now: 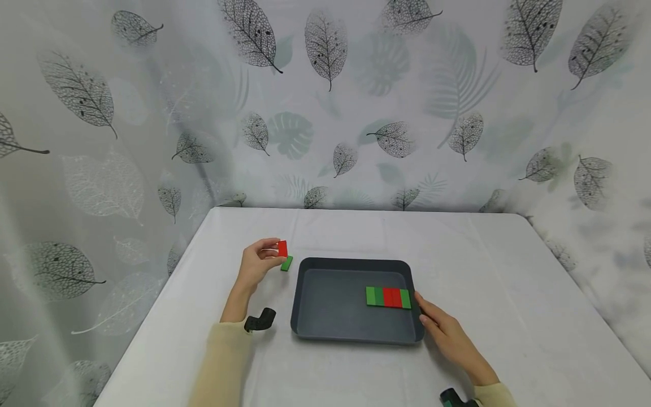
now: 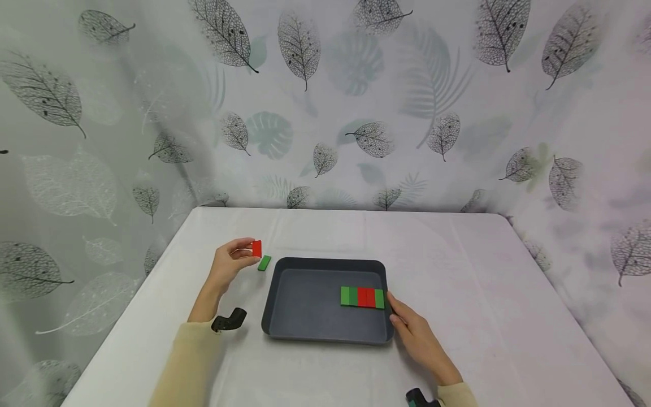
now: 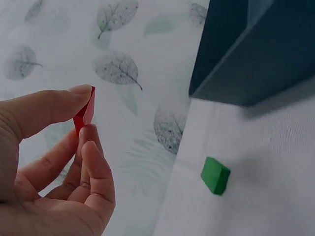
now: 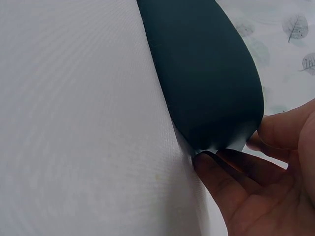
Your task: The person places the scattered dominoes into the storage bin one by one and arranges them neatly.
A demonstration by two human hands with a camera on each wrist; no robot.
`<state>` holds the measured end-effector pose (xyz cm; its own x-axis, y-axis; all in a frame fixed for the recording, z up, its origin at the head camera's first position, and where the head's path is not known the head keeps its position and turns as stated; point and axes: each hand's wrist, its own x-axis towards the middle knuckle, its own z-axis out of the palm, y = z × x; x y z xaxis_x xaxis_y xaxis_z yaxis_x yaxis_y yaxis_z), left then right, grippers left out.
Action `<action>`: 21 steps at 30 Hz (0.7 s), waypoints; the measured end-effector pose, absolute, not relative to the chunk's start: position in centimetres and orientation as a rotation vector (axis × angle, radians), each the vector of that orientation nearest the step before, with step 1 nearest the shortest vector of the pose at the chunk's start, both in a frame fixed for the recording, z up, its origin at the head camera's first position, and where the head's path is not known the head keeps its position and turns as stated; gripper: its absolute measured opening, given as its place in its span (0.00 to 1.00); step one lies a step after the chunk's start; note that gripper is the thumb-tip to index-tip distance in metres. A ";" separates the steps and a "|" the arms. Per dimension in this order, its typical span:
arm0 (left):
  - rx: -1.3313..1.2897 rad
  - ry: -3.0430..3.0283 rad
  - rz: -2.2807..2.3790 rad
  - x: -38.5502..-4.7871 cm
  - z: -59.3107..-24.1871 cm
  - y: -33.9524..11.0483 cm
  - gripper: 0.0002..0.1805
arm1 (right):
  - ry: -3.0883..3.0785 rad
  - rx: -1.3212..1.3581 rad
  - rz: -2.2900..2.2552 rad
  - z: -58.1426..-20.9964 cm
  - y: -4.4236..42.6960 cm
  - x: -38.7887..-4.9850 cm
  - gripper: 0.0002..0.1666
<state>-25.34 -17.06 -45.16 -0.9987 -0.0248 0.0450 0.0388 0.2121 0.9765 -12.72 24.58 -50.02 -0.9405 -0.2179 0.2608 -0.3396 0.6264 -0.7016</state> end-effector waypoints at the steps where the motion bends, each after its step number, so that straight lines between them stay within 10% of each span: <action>1: -0.034 -2.403 -1.940 -25.2 -44.9 -16.6 0.27 | -2.698 0.463 1.210 -50.0 24.6 -12.7 0.28; 21: -0.391 -2.464 -2.019 -22.0 -46.0 -6.5 0.26 | -2.706 0.478 1.227 -49.9 24.6 -12.7 0.28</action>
<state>-22.01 -6.52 -45.98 -0.9680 0.2295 0.1011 0.1443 0.1797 0.9731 -12.67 24.62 -49.89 -0.9410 -0.2303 0.2479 -0.3382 0.6189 -0.7090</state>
